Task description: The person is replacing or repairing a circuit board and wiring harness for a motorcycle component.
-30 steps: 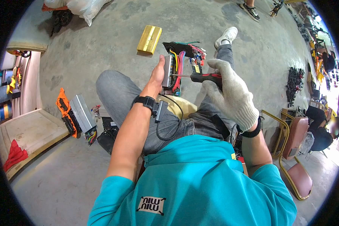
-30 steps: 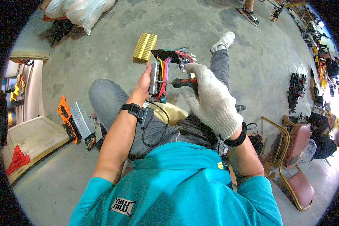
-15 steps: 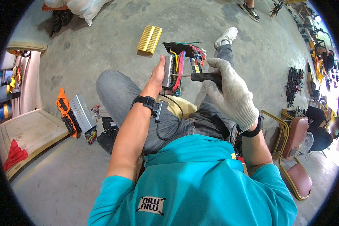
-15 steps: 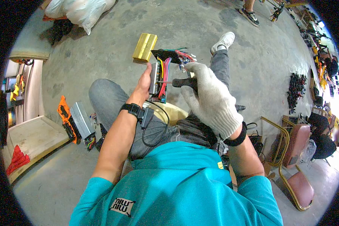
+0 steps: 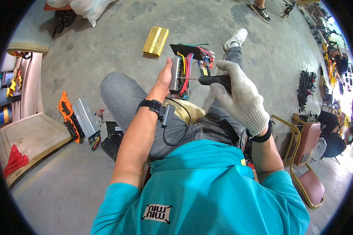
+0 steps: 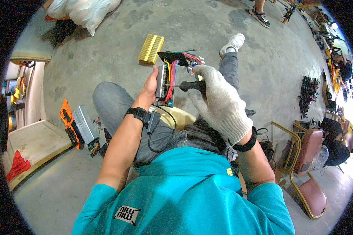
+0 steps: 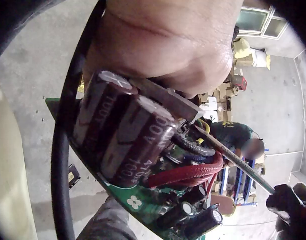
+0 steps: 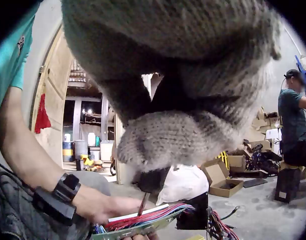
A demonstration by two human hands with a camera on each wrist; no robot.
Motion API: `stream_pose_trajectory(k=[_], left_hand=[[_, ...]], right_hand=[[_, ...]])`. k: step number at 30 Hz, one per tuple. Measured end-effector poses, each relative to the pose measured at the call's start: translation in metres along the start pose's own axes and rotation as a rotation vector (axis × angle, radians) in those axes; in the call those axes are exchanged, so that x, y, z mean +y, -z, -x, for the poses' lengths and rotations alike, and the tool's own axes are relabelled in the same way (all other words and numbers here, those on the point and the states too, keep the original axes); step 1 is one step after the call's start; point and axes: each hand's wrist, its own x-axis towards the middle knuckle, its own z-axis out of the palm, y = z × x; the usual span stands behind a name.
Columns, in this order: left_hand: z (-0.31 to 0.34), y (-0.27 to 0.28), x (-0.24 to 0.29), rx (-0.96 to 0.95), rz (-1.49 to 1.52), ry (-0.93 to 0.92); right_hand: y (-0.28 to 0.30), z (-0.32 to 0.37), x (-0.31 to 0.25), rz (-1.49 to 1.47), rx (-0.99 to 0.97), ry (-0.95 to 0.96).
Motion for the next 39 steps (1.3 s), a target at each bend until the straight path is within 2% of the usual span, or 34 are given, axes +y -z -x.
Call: stream_pose_trajectory(k=[2,4,7,11,16,19,25,29,31,35,39], left_hand=[[0.000,0.000,0.000,-0.015,0.005,0.002],[-0.001,0.000,0.000,0.021,0.017,0.021],[-0.001,-0.002,0.000,0.051,0.016,0.026],[-0.001,-0.002,-0.001,0.031,-0.008,-0.017],[-0.002,-0.002,-0.001,0.056,-0.002,-0.016],[-0.002,-0.002,-0.001,0.049,0.005,-0.016],[-0.007,0.007,-0.004,0.004,-0.050,-0.014],[-0.003,-0.001,-0.001,0.064,0.014,0.004],[-0.005,0.000,-0.003,0.059,0.015,-0.014],[-0.010,0.009,-0.006,0.002,-0.034,-0.018],[-0.011,0.010,-0.007,-0.001,-0.041,-0.015]], right_hand=[[0.000,0.000,-0.001,0.023,-0.008,-0.016],[-0.004,0.000,-0.001,-0.036,0.055,0.072],[-0.004,0.000,0.001,-0.009,0.049,0.099],[-0.004,0.001,0.006,0.022,0.037,0.099],[-0.002,0.001,0.004,-0.020,-0.004,-0.016],[-0.005,0.001,0.005,0.037,0.044,0.052],[-0.004,0.001,0.007,0.010,0.017,0.071],[-0.005,0.002,0.008,0.016,0.020,0.061],[-0.005,0.002,0.008,-0.010,0.008,-0.006],[-0.005,0.002,0.005,-0.003,0.012,-0.014],[-0.005,0.002,0.007,0.039,0.036,0.072]])
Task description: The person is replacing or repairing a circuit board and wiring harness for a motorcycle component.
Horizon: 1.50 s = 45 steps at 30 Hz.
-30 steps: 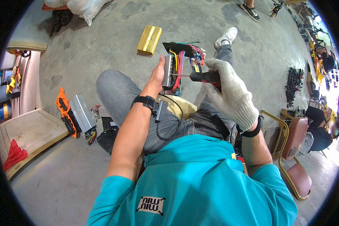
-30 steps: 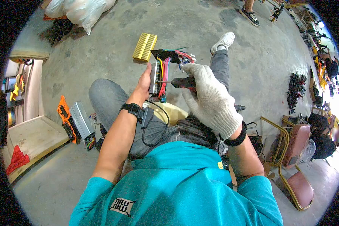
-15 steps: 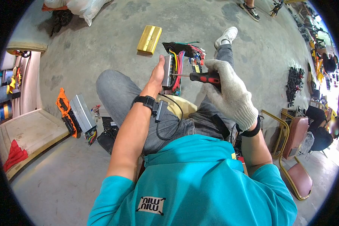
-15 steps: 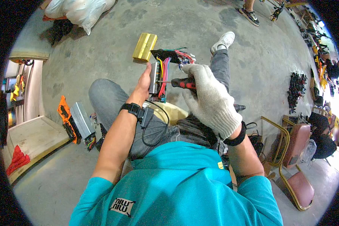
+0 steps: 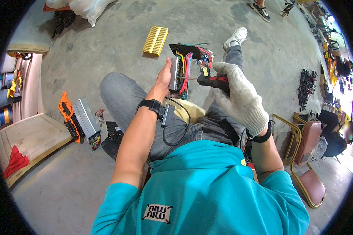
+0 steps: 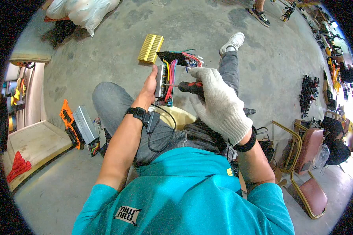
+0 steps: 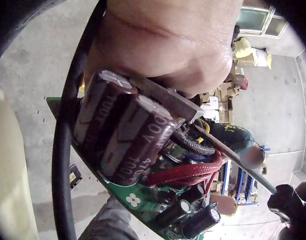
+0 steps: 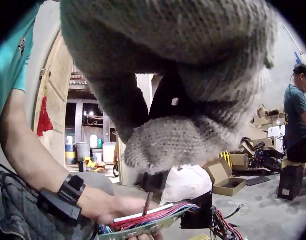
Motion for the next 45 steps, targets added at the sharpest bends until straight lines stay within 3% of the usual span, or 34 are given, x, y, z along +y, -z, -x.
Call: stream_pose_trajectory(k=[14,31,40,45], left_hand=[[0.006,-0.008,0.004,0.042,0.044,0.019],[-0.001,0.003,-0.001,-0.040,0.001,0.001],[0.004,-0.006,0.002,0.027,0.028,0.014],[0.005,-0.005,0.003,0.007,0.021,0.026]], right_hand=[[0.002,-0.001,-0.007,-0.008,-0.053,-0.077],[0.000,-0.001,-0.004,-0.022,-0.002,0.005],[-0.002,-0.002,0.002,-0.075,0.004,0.076],[-0.001,-0.002,0.001,-0.045,-0.019,-0.008]])
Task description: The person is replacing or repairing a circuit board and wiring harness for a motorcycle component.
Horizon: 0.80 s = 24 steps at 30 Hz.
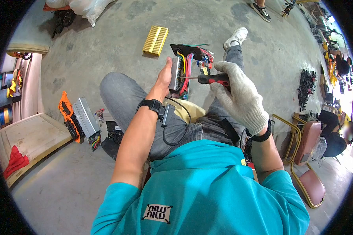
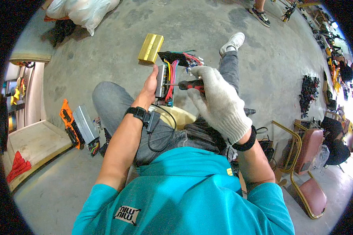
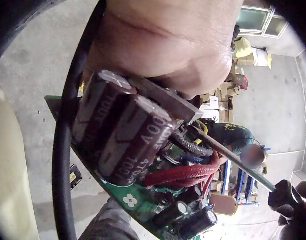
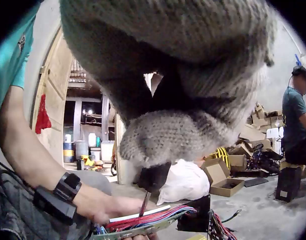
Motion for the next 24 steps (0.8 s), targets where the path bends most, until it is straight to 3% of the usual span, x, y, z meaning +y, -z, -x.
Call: stream_pose_trajectory(k=[24], left_hand=[[0.006,-0.004,0.005,-0.006,-0.014,0.030]], right_hand=[[-0.001,0.000,-0.001,-0.004,0.014,-0.033]])
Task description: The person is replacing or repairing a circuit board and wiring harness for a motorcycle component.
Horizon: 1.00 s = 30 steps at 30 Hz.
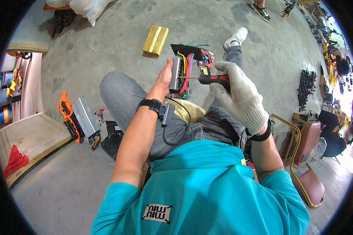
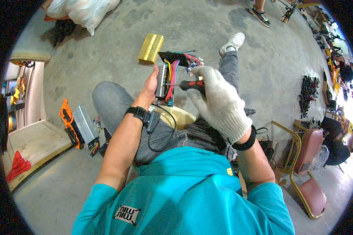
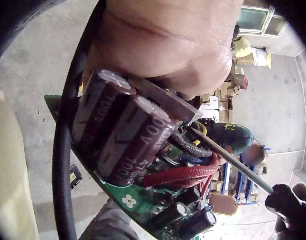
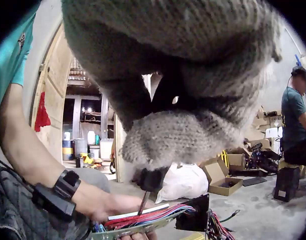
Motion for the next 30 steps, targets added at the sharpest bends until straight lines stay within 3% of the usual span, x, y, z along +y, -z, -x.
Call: stream_pose_trajectory(k=[30], left_hand=[[0.000,-0.005,0.001,0.066,0.022,0.012]], right_hand=[[-0.001,0.001,-0.002,0.022,0.000,0.026]])
